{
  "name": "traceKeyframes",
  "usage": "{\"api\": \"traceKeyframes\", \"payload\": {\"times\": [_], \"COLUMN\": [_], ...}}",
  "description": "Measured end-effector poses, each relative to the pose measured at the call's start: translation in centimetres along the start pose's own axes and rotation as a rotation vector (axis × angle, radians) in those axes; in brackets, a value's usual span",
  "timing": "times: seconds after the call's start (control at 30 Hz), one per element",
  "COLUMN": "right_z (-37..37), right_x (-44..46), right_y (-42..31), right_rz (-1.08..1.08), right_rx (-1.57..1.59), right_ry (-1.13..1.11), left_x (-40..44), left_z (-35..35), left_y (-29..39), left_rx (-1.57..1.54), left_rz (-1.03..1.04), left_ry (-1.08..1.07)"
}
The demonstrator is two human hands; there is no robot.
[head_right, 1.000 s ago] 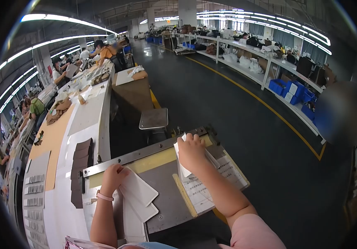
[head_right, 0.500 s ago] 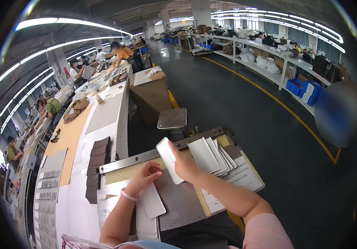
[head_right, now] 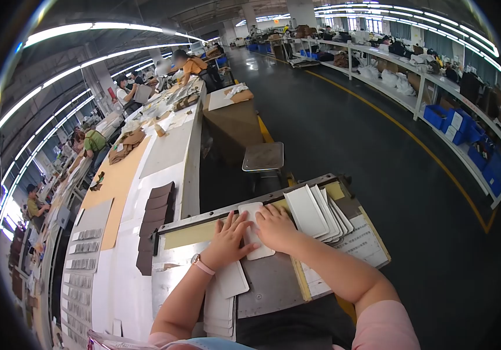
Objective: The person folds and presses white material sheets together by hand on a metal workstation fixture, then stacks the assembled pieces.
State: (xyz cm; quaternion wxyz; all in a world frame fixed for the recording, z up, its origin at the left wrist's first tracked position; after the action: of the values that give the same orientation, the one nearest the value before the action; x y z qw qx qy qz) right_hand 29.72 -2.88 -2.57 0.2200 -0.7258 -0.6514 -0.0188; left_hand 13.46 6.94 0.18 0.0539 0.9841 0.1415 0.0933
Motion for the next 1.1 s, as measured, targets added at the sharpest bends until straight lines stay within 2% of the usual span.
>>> {"api": "traceKeyframes", "payload": {"times": [0.17, 0.27, 0.37, 0.47, 0.6, 0.8, 0.9, 1.1], "right_z": [-1.0, -0.3, -0.6, 0.1, -0.5, -0.5, -1.2, -0.9], "right_x": [-0.2, 0.0, 0.1, 0.0, 0.0, 0.2, 0.2, 0.2], "right_y": [-1.1, -0.6, -0.3, 0.1, 0.1, -0.2, -0.6, -0.8], "right_rz": [0.003, -0.036, -0.055, -0.076, -0.071, -0.078, -0.020, -0.015], "right_rx": [-0.043, -0.039, 0.019, 0.000, 0.025, 0.010, 0.070, 0.021], "right_ry": [-0.021, 0.003, 0.016, 0.093, 0.046, 0.070, -0.021, 0.003], "left_x": [0.0, 0.0, -0.1, 0.0, -0.3, -0.1, -0.2, 0.0], "left_z": [-0.3, 0.6, 1.1, 1.3, 1.4, 1.0, 0.6, 0.7], "left_y": [0.1, -0.3, -0.8, -1.0, -0.6, -0.8, -0.5, -0.4], "left_rx": [-0.043, 0.032, 0.027, 0.032, 0.110, 0.047, 0.058, 0.079], "left_rz": [-0.009, 0.016, 0.009, 0.012, 0.018, 0.025, 0.002, -0.002], "left_ry": [-0.023, 0.120, 0.124, 0.108, 0.122, 0.110, 0.048, 0.042]}}
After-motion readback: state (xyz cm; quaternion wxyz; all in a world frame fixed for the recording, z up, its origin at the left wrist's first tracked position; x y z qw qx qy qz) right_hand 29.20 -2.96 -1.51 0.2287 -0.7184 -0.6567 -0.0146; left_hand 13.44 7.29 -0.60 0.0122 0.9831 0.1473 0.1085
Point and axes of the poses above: each hand's wrist, its own x-axis towards the middle knuckle, its own z-axis out of the palm, y = z × x, the point moved 1 cm from there along x, towards the middle knuckle, and after that the axes turned 3 degrees about x, right-handed, at the moved point
